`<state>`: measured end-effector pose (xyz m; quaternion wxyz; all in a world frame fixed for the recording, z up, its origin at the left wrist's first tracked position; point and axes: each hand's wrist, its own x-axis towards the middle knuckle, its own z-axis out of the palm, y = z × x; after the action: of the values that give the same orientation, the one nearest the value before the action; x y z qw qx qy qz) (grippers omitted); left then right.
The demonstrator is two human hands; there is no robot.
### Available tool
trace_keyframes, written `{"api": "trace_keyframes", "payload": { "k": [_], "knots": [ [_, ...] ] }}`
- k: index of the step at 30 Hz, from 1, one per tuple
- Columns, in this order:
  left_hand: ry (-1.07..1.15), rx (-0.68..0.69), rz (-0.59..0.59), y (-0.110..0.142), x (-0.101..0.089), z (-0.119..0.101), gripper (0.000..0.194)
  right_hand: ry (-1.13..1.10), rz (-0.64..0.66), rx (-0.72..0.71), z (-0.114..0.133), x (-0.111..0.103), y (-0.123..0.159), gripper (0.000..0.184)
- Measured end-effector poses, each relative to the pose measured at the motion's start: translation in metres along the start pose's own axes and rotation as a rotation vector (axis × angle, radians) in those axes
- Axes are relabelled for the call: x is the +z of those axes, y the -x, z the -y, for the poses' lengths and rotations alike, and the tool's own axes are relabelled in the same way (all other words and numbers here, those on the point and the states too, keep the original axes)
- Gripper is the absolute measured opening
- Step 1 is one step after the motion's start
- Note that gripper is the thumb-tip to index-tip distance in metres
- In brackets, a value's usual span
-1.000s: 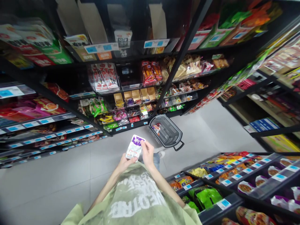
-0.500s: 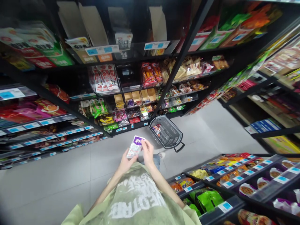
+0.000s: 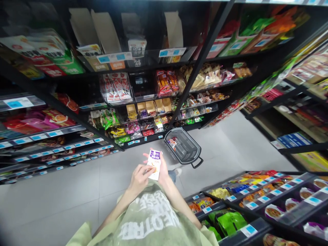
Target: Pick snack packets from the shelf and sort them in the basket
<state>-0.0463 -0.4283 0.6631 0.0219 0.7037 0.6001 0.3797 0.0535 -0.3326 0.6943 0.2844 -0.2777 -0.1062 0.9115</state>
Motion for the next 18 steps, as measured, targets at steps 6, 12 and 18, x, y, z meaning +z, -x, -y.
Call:
{"api": "trace_keyframes", "payload": {
  "k": [6,12,18],
  "knots": [
    [-0.106,0.096,0.125,-0.003,0.000,-0.002,0.042,-0.067,-0.040,-0.035,0.004,-0.003,0.002,0.051],
    [-0.044,0.261,0.162,-0.002,-0.004,-0.007,0.037,-0.031,0.010,-0.041,0.009,-0.004,0.005,0.054],
    [0.048,0.351,0.181,-0.006,0.000,-0.014,0.033,0.029,0.011,0.033,0.014,-0.008,0.003,0.057]
  ]
}}
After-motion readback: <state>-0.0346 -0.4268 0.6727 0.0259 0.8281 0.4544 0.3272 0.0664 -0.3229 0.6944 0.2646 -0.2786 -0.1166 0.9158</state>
